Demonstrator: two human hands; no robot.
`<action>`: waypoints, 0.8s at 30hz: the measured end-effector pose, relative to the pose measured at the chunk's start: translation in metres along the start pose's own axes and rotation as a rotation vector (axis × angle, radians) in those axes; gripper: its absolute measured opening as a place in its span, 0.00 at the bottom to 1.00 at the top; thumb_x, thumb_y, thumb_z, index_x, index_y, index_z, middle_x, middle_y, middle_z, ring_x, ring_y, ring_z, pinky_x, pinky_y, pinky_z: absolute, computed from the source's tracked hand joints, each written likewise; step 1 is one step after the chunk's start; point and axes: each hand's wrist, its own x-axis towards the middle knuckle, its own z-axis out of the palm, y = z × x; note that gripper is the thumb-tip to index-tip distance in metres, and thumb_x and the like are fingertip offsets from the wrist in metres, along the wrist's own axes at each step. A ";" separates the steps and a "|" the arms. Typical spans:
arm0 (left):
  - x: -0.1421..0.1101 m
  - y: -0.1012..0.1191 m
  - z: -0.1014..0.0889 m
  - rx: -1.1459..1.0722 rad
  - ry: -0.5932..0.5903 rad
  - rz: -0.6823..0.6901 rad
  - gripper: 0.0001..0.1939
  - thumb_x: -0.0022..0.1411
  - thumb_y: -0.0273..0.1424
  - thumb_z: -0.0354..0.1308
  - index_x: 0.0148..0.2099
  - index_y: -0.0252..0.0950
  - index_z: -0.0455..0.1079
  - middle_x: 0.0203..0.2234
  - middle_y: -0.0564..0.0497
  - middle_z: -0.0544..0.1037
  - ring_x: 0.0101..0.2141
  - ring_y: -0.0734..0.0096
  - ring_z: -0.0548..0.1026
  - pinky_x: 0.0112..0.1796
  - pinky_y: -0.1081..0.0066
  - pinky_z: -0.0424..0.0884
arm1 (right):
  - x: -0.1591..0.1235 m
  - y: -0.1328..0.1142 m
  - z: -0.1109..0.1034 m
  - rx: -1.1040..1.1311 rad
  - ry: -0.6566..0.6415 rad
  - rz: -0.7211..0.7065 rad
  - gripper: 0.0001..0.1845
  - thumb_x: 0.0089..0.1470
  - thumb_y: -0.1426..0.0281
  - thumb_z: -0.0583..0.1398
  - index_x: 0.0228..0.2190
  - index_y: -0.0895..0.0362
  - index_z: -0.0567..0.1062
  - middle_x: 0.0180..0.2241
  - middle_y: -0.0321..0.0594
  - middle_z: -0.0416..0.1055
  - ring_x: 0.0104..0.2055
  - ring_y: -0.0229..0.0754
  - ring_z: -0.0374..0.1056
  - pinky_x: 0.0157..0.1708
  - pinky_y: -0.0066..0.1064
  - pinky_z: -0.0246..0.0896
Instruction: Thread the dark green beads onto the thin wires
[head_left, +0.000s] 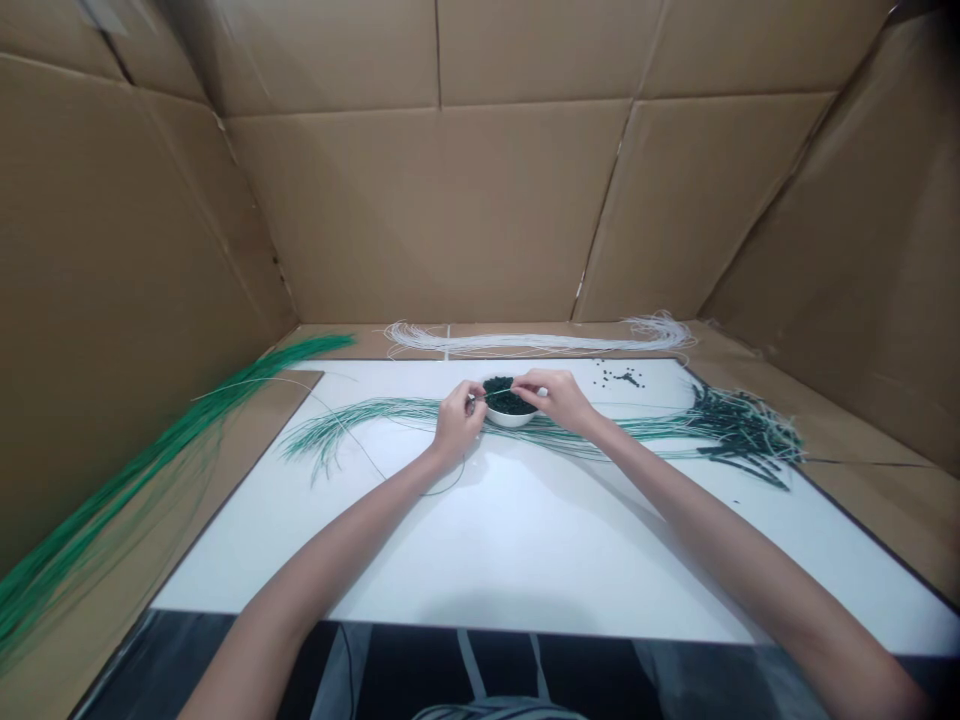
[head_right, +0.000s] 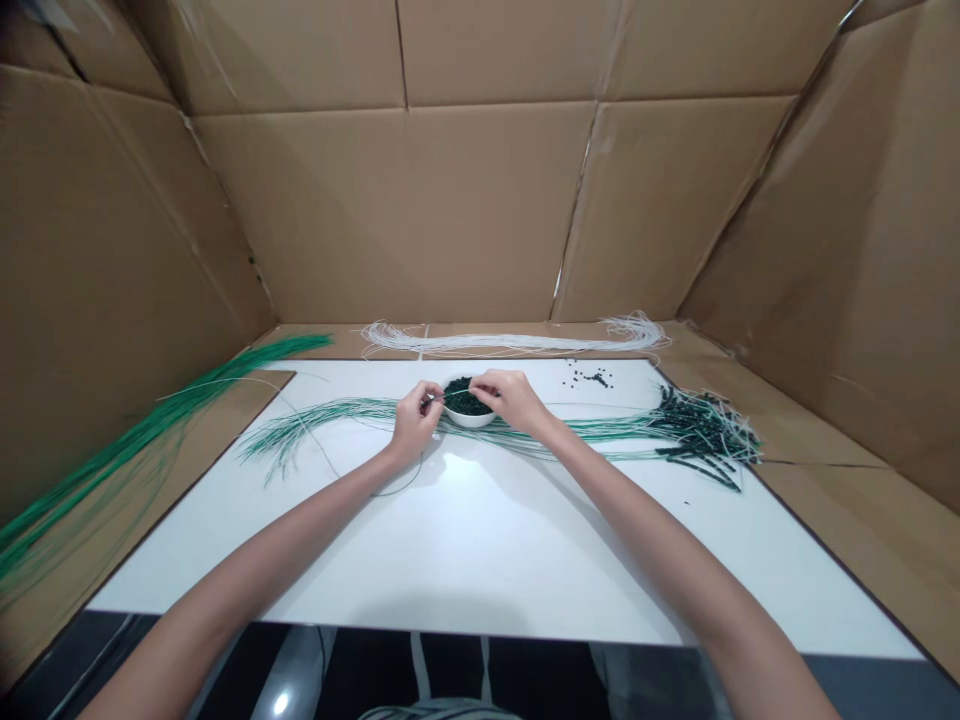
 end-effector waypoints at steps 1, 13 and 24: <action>0.000 0.000 0.000 -0.001 -0.004 0.006 0.07 0.51 0.22 0.46 0.33 0.35 0.62 0.24 0.56 0.67 0.19 0.81 0.58 0.25 0.78 0.58 | 0.000 0.000 0.001 -0.004 -0.001 -0.001 0.12 0.50 0.66 0.53 0.26 0.57 0.74 0.25 0.38 0.70 0.24 0.35 0.61 0.28 0.26 0.55; -0.002 0.005 0.002 0.040 -0.019 0.121 0.07 0.57 0.30 0.48 0.37 0.36 0.66 0.28 0.52 0.68 0.24 0.77 0.63 0.29 0.76 0.60 | -0.003 -0.003 0.011 0.049 0.050 0.054 0.11 0.49 0.64 0.55 0.27 0.56 0.76 0.25 0.38 0.72 0.24 0.36 0.63 0.28 0.27 0.57; -0.005 0.006 0.003 0.039 0.054 0.108 0.07 0.58 0.32 0.48 0.35 0.36 0.65 0.26 0.52 0.67 0.27 0.76 0.65 0.30 0.75 0.60 | -0.003 -0.001 0.010 0.499 0.004 0.256 0.13 0.42 0.65 0.59 0.31 0.57 0.77 0.32 0.42 0.73 0.34 0.42 0.68 0.35 0.32 0.63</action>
